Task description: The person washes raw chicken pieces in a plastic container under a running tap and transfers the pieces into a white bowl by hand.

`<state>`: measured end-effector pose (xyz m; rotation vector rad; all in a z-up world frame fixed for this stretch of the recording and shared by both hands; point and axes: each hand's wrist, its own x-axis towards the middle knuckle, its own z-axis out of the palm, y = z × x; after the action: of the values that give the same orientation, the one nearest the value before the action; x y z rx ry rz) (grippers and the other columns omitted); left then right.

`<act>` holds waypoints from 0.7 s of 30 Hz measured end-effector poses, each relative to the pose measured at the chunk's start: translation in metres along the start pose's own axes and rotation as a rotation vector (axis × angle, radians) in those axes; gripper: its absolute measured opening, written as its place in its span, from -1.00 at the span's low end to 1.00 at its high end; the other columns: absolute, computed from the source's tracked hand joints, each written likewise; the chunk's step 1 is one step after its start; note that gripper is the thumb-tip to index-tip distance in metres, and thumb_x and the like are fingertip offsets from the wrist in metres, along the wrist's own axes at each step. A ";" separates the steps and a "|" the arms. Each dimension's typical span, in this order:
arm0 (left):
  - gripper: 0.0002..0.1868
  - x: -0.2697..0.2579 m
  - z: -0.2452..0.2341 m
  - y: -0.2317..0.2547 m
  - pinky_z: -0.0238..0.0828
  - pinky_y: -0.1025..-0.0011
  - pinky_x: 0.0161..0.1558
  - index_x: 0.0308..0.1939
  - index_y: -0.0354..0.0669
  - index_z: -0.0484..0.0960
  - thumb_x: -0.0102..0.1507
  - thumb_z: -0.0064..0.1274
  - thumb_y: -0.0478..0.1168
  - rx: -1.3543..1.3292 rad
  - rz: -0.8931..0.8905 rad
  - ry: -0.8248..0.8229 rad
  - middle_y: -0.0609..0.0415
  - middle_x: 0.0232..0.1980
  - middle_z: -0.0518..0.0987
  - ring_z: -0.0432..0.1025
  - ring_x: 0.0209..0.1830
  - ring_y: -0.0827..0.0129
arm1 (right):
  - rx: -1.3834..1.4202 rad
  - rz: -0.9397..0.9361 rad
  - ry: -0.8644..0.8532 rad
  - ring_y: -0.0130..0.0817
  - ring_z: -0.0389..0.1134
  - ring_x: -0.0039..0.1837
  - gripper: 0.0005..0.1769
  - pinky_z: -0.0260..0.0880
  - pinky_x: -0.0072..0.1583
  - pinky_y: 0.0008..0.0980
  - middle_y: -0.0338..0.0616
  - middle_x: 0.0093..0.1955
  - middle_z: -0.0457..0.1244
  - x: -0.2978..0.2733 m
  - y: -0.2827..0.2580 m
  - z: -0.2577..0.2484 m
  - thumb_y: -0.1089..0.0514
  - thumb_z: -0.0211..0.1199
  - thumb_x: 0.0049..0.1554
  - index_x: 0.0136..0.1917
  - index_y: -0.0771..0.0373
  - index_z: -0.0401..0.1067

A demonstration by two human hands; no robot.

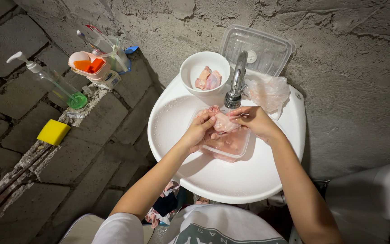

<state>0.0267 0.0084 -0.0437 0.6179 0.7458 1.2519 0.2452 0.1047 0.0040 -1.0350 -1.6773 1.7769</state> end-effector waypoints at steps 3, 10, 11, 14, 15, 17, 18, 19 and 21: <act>-0.68 -0.003 0.006 0.004 0.56 0.26 0.07 0.20 -0.28 0.42 0.41 -0.08 -0.20 -0.037 -0.046 -0.009 -0.03 0.11 0.51 0.52 0.08 0.28 | 0.088 -0.074 -0.059 -0.39 0.45 0.12 -0.70 0.50 0.15 -0.40 -0.06 0.11 0.42 -0.006 -0.006 0.001 0.39 0.33 0.06 0.10 0.43 0.53; -0.66 -0.020 0.005 0.009 0.54 0.30 0.09 0.17 -0.20 0.42 0.33 0.10 -0.38 0.108 0.075 0.047 0.03 0.20 0.43 0.45 0.10 0.33 | 0.098 0.015 -0.120 -0.36 0.42 0.17 -0.59 0.44 0.24 -0.34 -0.06 0.16 0.40 -0.023 -0.028 0.005 0.40 0.31 0.06 0.21 0.35 0.51; -0.65 -0.021 0.004 0.009 0.53 0.33 0.17 0.14 -0.21 0.43 0.30 0.12 -0.42 0.127 0.148 0.009 0.06 0.23 0.43 0.43 0.18 0.37 | 0.148 -0.012 -0.152 -0.36 0.41 0.18 -0.56 0.44 0.26 -0.34 -0.07 0.17 0.39 -0.025 -0.030 0.005 0.42 0.31 0.04 0.22 0.36 0.49; -0.62 -0.024 -0.001 0.010 0.48 0.38 0.30 0.13 -0.21 0.44 0.28 0.14 -0.50 0.202 0.295 -0.055 0.07 0.30 0.44 0.39 0.29 0.41 | 0.169 -0.041 -0.188 -0.37 0.41 0.19 -0.52 0.44 0.27 -0.35 -0.11 0.19 0.38 -0.027 -0.034 0.009 0.43 0.32 0.01 0.24 0.36 0.46; -0.60 -0.025 -0.002 0.010 0.43 0.40 0.35 0.14 -0.20 0.44 0.28 0.14 -0.54 0.259 0.369 -0.083 0.05 0.33 0.44 0.37 0.34 0.40 | 0.141 -0.043 -0.191 -0.40 0.42 0.18 -0.50 0.45 0.26 -0.36 -0.14 0.20 0.38 -0.027 -0.034 0.010 0.42 0.32 -0.01 0.23 0.35 0.46; -0.62 -0.027 -0.002 0.011 0.48 0.35 0.31 0.14 -0.20 0.44 0.29 0.12 -0.50 0.220 0.316 -0.056 0.06 0.30 0.44 0.40 0.30 0.38 | 0.116 -0.038 -0.170 -0.39 0.43 0.14 -0.55 0.47 0.22 -0.37 -0.15 0.18 0.40 -0.024 -0.031 0.014 0.40 0.33 0.00 0.20 0.37 0.48; -0.64 -0.028 -0.002 0.011 0.53 0.30 0.27 0.15 -0.19 0.43 0.30 0.11 -0.47 0.181 0.263 -0.030 0.06 0.27 0.45 0.43 0.27 0.36 | 0.090 -0.032 -0.149 -0.39 0.43 0.11 -0.60 0.48 0.18 -0.39 -0.15 0.15 0.42 -0.022 -0.029 0.016 0.39 0.34 0.02 0.17 0.38 0.50; -0.64 -0.029 -0.002 0.011 0.53 0.30 0.27 0.15 -0.19 0.43 0.30 0.11 -0.47 0.181 0.262 -0.029 0.06 0.27 0.45 0.43 0.27 0.36 | 0.091 -0.031 -0.149 -0.39 0.43 0.11 -0.60 0.48 0.18 -0.39 -0.15 0.15 0.42 -0.021 -0.027 0.016 0.39 0.34 0.02 0.17 0.38 0.50; -0.63 -0.030 -0.001 0.015 0.52 0.36 0.04 0.29 -0.14 0.41 0.40 0.03 -0.34 0.097 0.106 -0.024 -0.01 0.21 0.46 0.44 0.08 0.32 | -0.017 -0.076 -0.136 -0.39 0.41 -0.02 -0.72 0.42 0.03 -0.38 -0.08 -0.03 0.43 -0.016 -0.026 0.016 0.31 0.40 0.07 0.06 0.46 0.56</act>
<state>0.0126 -0.0174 -0.0283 0.7591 0.7651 1.3084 0.2385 0.0855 0.0319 -0.8632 -1.7904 1.8224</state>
